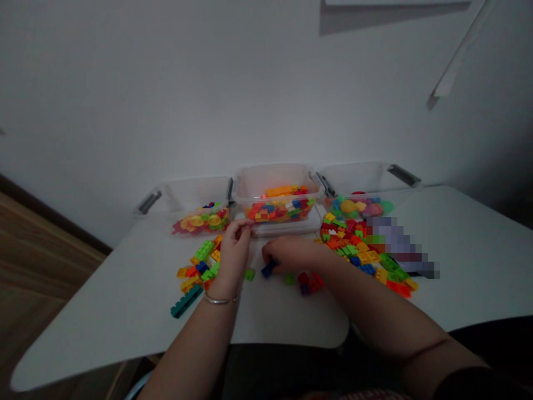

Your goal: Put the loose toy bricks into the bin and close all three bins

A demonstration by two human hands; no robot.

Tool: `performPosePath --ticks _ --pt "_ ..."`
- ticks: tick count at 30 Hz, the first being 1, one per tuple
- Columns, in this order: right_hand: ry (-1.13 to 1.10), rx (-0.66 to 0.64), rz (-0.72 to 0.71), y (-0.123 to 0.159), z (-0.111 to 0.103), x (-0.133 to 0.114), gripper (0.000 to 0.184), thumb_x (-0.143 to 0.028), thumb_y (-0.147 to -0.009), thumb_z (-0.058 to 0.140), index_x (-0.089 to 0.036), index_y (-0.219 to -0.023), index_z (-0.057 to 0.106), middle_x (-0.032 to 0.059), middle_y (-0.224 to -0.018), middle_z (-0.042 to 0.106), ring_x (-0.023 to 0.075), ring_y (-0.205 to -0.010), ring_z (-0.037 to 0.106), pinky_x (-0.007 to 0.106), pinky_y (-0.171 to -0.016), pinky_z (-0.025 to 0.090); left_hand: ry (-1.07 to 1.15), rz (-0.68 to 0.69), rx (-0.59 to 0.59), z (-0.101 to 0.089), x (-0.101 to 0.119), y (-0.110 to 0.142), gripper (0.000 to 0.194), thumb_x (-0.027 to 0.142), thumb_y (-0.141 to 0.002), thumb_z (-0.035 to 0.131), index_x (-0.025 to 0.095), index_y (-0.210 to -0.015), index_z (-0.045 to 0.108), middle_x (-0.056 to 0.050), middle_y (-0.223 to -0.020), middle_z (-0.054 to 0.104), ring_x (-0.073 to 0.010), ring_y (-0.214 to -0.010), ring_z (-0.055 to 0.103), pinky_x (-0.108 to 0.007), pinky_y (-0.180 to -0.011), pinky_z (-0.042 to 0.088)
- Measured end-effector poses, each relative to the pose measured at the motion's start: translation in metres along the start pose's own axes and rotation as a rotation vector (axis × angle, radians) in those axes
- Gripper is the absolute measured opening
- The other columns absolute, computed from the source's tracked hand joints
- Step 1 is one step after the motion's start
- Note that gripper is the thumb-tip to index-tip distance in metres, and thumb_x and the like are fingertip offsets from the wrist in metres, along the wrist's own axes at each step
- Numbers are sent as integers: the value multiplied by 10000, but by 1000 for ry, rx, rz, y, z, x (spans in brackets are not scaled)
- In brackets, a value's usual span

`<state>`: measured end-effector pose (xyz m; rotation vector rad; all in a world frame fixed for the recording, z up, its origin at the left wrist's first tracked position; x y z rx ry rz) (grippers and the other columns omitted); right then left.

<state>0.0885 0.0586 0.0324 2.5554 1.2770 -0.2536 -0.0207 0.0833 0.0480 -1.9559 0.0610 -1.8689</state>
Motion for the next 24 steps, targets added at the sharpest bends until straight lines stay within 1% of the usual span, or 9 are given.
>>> performPosePath --ticks 7,9,12,14,16,17,20,22,24 --pt "-65 37 -21 3 -9 10 271 -200 -738 677 -175 -1006 646 73 -1023 675 189 -826 609 261 -660 424 -14 -4 -4 0 -2 0 149 282 -771 598 185 -862 665 3 -726 600 -140 -687 557 -244 -663 434" --pt "-99 94 -39 7 -19 15 278 -153 -730 668 -177 -1007 650 71 -1050 658 179 -854 603 254 -692 437 4 -11 -5 0 -3 0 137 271 -769 600 186 -857 662 0 -739 609 -142 -693 567 -249 -674 445" --pt "-161 224 -48 17 -46 26 287 -59 -737 598 -183 -985 671 56 -1035 660 161 -895 603 246 -760 454 28 -5 -4 1 -2 -1 122 256 -761 604 186 -844 658 -5 -773 624 -142 -708 578 -255 -697 461" --pt "-190 320 -34 29 -67 35 298 -29 -750 557 -190 -965 685 43 -1003 675 155 -906 610 252 -787 462 28 -4 -5 1 -3 -1 123 258 -755 608 187 -842 659 -5 -791 627 -139 -710 577 -255 -701 464" --pt "-186 432 0 43 -89 45 270 -63 -771 566 -196 -970 691 38 -968 688 165 -886 620 272 -777 478 23 -6 -3 1 -4 0 130 265 -756 611 188 -848 662 -3 -794 626 -137 -712 575 -252 -702 463" --pt "-181 528 29 53 -101 52 261 -76 -773 568 -194 -971 692 43 -961 691 171 -873 625 285 -773 488 22 -5 -1 0 -4 0 132 266 -758 613 188 -851 664 -3 -793 626 -136 -714 574 -251 -702 462" --pt "-150 858 97 87 -134 69 272 -94 -783 539 -198 -984 690 68 -1023 681 200 -949 629 332 -825 508 20 0 7 -1 -4 0 129 265 -763 615 186 -852 665 -5 -779 624 -137 -714 577 -251 -695 464" --pt "-123 1039 153 107 -146 80 295 -102 -792 509 -206 -1004 685 79 -1059 669 217 -997 624 357 -845 517 22 -11 6 -1 -4 0 131 270 -757 616 184 -845 659 -4 -771 621 -137 -706 579 -252 -691 465" --pt "-83 1115 199 116 -148 88 317 -102 -795 484 -211 -1015 685 81 -1061 666 224 -1014 622 375 -867 519 26 -26 2 0 -5 0 142 283 -748 617 184 -843 653 -1 -771 618 -135 -703 581 -251 -693 465"
Point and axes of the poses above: each hand's wrist, its own y-axis away from the middle knuckle, its own z-axis out of the palm, x = y × z, the point moved 10 cm from there along -y, towards the middle knuckle
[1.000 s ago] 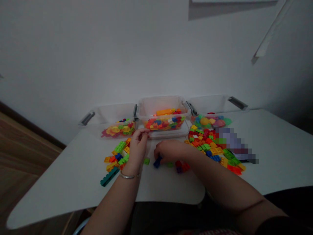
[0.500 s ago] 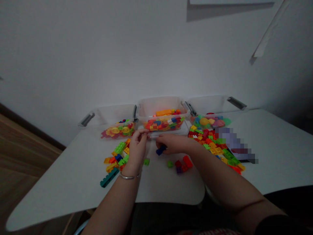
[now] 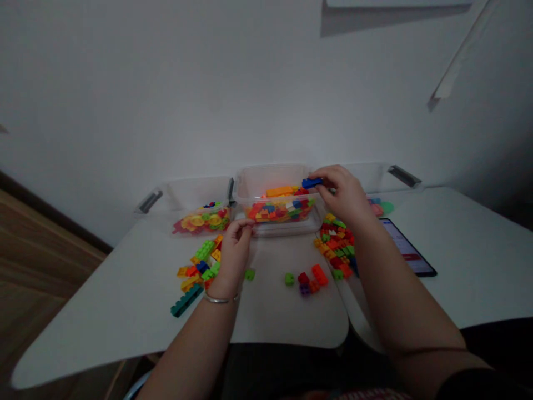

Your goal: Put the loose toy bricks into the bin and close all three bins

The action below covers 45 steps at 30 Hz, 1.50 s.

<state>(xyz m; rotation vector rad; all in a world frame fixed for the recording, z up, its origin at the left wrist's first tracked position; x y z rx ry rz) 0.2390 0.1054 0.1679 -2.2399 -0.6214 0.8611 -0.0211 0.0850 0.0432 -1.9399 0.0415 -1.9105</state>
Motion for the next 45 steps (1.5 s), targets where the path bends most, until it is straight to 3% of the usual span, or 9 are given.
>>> performPosePath --ticks 4,9,16,23,30,36,39,41,45 --pt "108 -53 -15 1 9 8 360 -75 -788 440 -208 -996 702 79 -1042 684 226 -1030 621 400 -967 479 -1 -11 1 1 -1 -1 154 300 -738 616 187 -837 647 4 -761 611 -134 -697 578 -248 -686 459" --pt "254 -215 -76 5 30 11 388 -120 -795 444 -130 -1074 714 128 -1104 691 246 -1040 623 383 -970 466 0 -11 5 0 0 0 127 280 -742 610 190 -824 645 2 -768 615 -133 -693 578 -252 -686 458" --pt "412 -397 -70 12 55 15 409 -170 -822 456 -148 -1159 686 122 -1216 678 293 -1129 583 480 -1035 382 17 2 2 0 4 0 107 251 -744 613 184 -817 652 -3 -771 632 -131 -689 590 -256 -690 471" --pt "435 -467 -56 14 67 11 409 -159 -807 469 -105 -1166 657 164 -1201 667 309 -1110 580 488 -1024 385 0 3 -13 1 3 -1 116 251 -750 605 183 -830 656 -9 -774 631 -133 -691 586 -256 -689 470" --pt "325 -362 8 11 53 14 510 -156 -786 484 -93 -1283 584 153 -1241 649 291 -1103 590 420 -977 445 -10 11 -8 0 2 -1 144 263 -750 599 176 -846 663 -3 -768 628 -128 -705 580 -247 -695 458" --pt "217 -144 -45 5 26 -4 344 -171 -847 449 -157 -1098 684 107 -1122 704 268 -1054 607 424 -981 435 27 -15 22 -3 2 -1 134 257 -730 616 179 -829 659 -4 -766 635 -130 -682 585 -249 -679 466" --pt "128 -131 -47 4 21 -16 296 -179 -856 459 -163 -1016 708 103 -1055 716 244 -1005 622 389 -931 457 60 -39 30 -3 0 -1 137 260 -717 620 178 -820 658 0 -744 628 -130 -683 582 -246 -678 463" --pt "65 -216 -35 6 28 -23 277 -189 -865 478 -165 -1008 715 95 -1016 724 222 -942 640 360 -867 477 94 -61 39 -3 -2 -1 143 261 -705 627 177 -817 655 1 -749 628 -126 -678 576 -244 -674 458" --pt "-112 -603 -114 26 69 -55 248 -207 -892 523 -182 -1048 715 58 -995 735 168 -876 654 287 -782 484 145 -80 48 -3 -4 -1 156 276 -705 630 174 -821 655 6 -717 614 -123 -672 561 -242 -671 448"
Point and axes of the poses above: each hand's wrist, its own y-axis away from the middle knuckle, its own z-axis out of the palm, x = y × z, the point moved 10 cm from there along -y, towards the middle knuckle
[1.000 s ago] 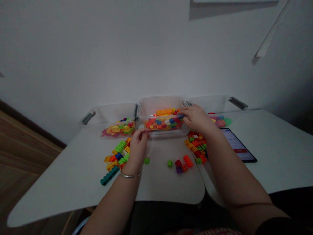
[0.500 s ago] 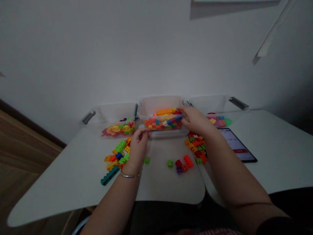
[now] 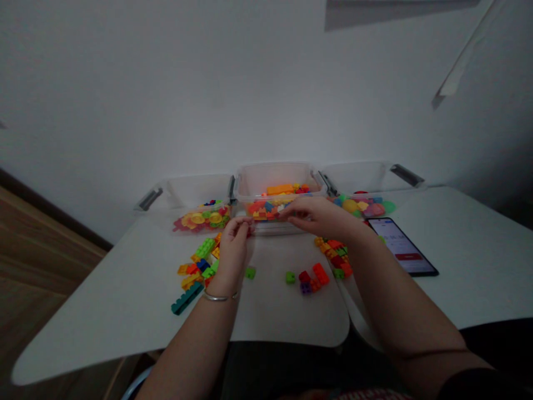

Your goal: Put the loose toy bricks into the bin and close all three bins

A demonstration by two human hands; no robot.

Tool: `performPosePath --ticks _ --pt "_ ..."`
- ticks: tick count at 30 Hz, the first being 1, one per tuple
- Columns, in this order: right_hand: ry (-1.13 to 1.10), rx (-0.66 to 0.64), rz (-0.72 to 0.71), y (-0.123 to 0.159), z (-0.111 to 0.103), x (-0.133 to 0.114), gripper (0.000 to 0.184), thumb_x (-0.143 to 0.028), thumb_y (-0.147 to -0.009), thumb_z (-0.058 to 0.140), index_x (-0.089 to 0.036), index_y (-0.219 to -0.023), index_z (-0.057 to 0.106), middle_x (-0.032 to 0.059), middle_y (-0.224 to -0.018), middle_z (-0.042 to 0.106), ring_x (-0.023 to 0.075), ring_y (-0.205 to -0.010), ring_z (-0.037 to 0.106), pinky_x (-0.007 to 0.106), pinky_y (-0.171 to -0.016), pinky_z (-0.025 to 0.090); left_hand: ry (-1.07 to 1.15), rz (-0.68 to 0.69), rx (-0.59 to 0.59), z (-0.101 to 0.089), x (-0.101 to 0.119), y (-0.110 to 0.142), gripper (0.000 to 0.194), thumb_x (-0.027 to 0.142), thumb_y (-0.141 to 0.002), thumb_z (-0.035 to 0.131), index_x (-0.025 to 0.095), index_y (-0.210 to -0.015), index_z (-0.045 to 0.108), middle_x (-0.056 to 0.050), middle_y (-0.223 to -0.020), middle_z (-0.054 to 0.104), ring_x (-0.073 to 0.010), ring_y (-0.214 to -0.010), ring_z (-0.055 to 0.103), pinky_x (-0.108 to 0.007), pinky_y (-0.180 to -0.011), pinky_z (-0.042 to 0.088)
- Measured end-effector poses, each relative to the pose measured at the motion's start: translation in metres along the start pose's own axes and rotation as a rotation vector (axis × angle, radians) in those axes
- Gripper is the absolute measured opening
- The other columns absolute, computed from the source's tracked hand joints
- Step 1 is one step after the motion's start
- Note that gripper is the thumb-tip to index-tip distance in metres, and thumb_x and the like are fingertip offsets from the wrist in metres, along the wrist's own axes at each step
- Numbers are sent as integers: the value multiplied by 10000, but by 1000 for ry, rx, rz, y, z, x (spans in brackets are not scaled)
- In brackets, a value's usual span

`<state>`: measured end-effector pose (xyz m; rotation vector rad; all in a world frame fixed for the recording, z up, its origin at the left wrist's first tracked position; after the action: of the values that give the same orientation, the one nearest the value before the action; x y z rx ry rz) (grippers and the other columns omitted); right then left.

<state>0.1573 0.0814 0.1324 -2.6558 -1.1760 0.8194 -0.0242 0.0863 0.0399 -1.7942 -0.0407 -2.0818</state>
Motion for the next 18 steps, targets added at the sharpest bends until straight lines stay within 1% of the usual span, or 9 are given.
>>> performPosePath --ticks 1,3,4,6,8,10,12,14,18 --pt "-29 -99 -32 -1 15 -9 248 -199 -896 527 -182 -1058 714 56 -1010 735 162 -893 656 278 -793 484 2 -1 -2 0 0 0 158 284 -711 627 175 -821 656 8 -703 607 -124 -672 558 -243 -671 445" --pt "-39 -246 -79 -2 43 -24 253 -176 -894 539 -185 -1071 719 60 -1047 732 166 -935 658 285 -848 481 11 -7 0 0 -2 -1 159 295 -712 628 176 -814 655 9 -693 601 -125 -668 554 -243 -662 439" --pt "-22 -307 -121 -1 58 -32 260 -161 -883 552 -192 -1077 721 60 -1086 725 176 -974 653 299 -889 473 21 -13 5 0 -3 -1 157 295 -706 631 177 -806 652 9 -694 601 -124 -661 552 -241 -653 436" --pt "6 -376 -199 0 82 -46 284 -154 -876 560 -203 -1108 716 57 -1128 715 196 -1028 642 323 -939 461 51 -30 17 -1 -5 -2 152 291 -689 636 176 -788 646 10 -691 601 -119 -644 545 -237 -633 429" --pt "30 -402 -258 1 101 -54 331 -134 -858 572 -211 -1153 702 62 -1191 690 209 -1067 629 331 -958 457 74 -49 25 -2 -7 -3 150 290 -681 633 175 -776 645 13 -674 597 -117 -630 540 -233 -619 425" --pt "28 -390 -278 1 112 -56 388 -109 -836 582 -234 -1188 684 55 -1234 669 204 -1064 631 322 -933 473 92 -70 35 -3 -9 -3 154 293 -675 636 175 -772 646 15 -671 597 -114 -625 542 -232 -615 427" --pt "-1 -366 -308 1 118 -59 434 -72 -816 575 -255 -1197 676 34 -1243 667 190 -1067 630 304 -917 480 110 -92 48 -4 -11 -3 160 297 -668 645 178 -775 646 14 -694 609 -111 -625 550 -231 -619 434" --pt "-22 -345 -341 2 121 -62 444 -46 -813 554 -255 -1184 680 20 -1238 674 184 -1080 626 296 -916 481 125 -105 54 -6 -13 -4 161 298 -662 654 182 -774 646 14 -711 619 -106 -618 551 -229 -619 438" --pt "18 -343 -354 2 130 -63 379 -87 -819 583 -226 -1156 687 38 -1234 681 201 -1080 629 314 -909 488 128 -114 58 -6 -16 -4 165 299 -666 657 186 -787 654 15 -733 631 -97 -610 550 -220 -612 434"
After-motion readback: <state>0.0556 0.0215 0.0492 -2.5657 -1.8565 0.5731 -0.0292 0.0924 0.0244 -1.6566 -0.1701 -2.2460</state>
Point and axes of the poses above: each hand's wrist, its own y-axis away from the middle knuckle, its own z-axis out of the palm, x = y × z, the point moved 10 cm from there along -y, towards the middle knuckle
